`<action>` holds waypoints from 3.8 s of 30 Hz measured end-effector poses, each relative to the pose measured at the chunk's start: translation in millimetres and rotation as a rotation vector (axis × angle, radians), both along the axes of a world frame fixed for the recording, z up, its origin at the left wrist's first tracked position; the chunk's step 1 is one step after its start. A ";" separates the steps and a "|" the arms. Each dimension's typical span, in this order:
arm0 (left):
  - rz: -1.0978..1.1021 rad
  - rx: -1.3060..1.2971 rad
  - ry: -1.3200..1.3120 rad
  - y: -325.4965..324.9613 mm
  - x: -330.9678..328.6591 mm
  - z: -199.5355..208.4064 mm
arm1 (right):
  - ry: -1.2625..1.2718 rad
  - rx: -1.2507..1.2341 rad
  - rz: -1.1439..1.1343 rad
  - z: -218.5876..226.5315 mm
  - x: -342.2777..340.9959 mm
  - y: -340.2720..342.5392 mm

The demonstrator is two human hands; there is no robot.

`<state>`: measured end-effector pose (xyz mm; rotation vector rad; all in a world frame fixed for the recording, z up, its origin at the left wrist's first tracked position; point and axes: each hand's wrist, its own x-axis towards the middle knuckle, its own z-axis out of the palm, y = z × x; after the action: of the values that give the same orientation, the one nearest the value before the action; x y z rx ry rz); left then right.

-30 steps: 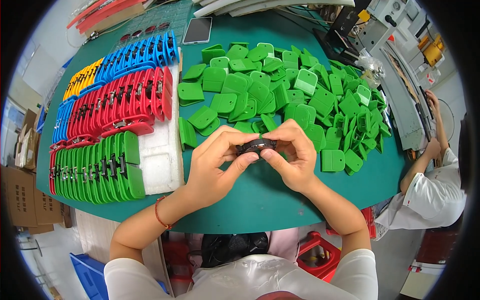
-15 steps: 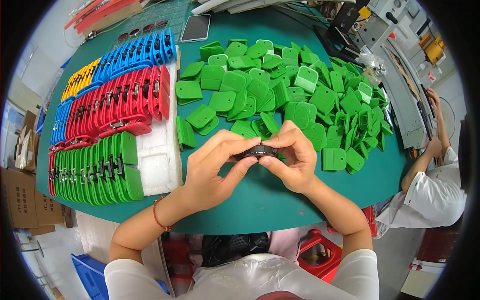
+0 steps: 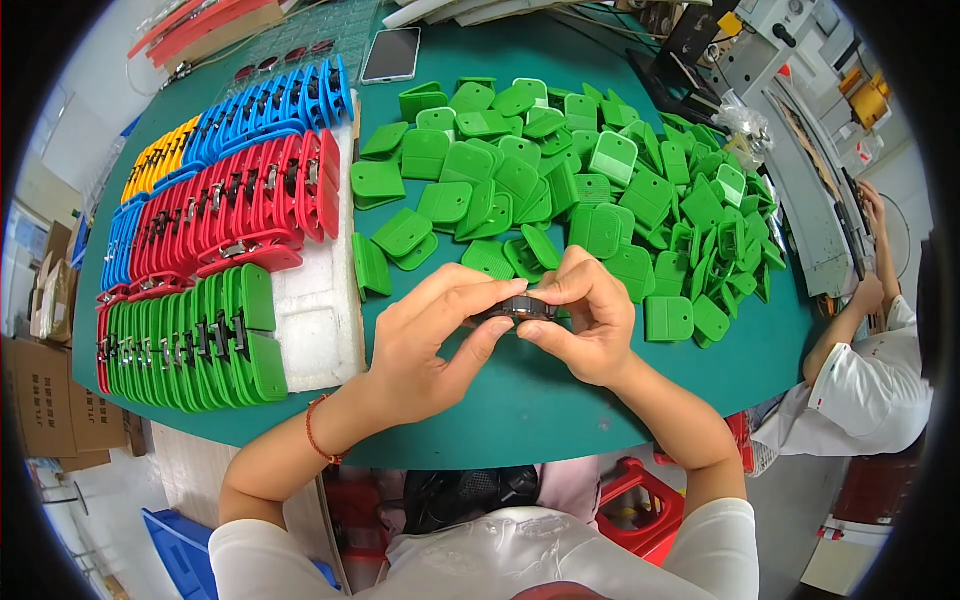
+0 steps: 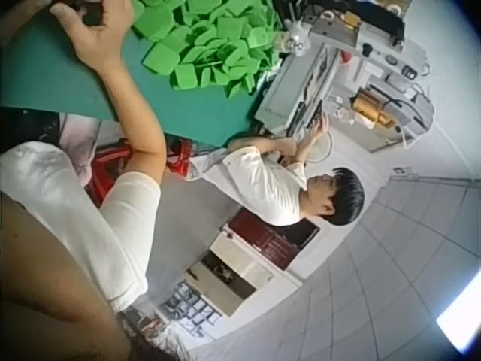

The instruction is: The person assembles small electronic components into green plastic casings by hand at a factory workstation.

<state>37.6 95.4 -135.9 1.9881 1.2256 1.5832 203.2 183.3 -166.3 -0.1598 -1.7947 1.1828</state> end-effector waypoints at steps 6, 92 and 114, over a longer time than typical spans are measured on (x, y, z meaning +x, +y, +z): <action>0.000 0.048 0.046 1.8 -1.6 1.3 | 0.002 0.023 0.010 -0.1 1.9 1.4; -0.063 0.198 0.072 0.2 -8.0 -1.6 | 0.037 0.198 -0.039 10.6 1.0 -6.6; -0.119 0.127 0.084 5.6 -7.7 -5.3 | 0.058 0.258 -0.102 17.8 0.3 -5.0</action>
<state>30.0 101.0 -141.2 2.1828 1.0377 1.5690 203.5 178.3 -148.5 -0.0652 -1.8471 0.8667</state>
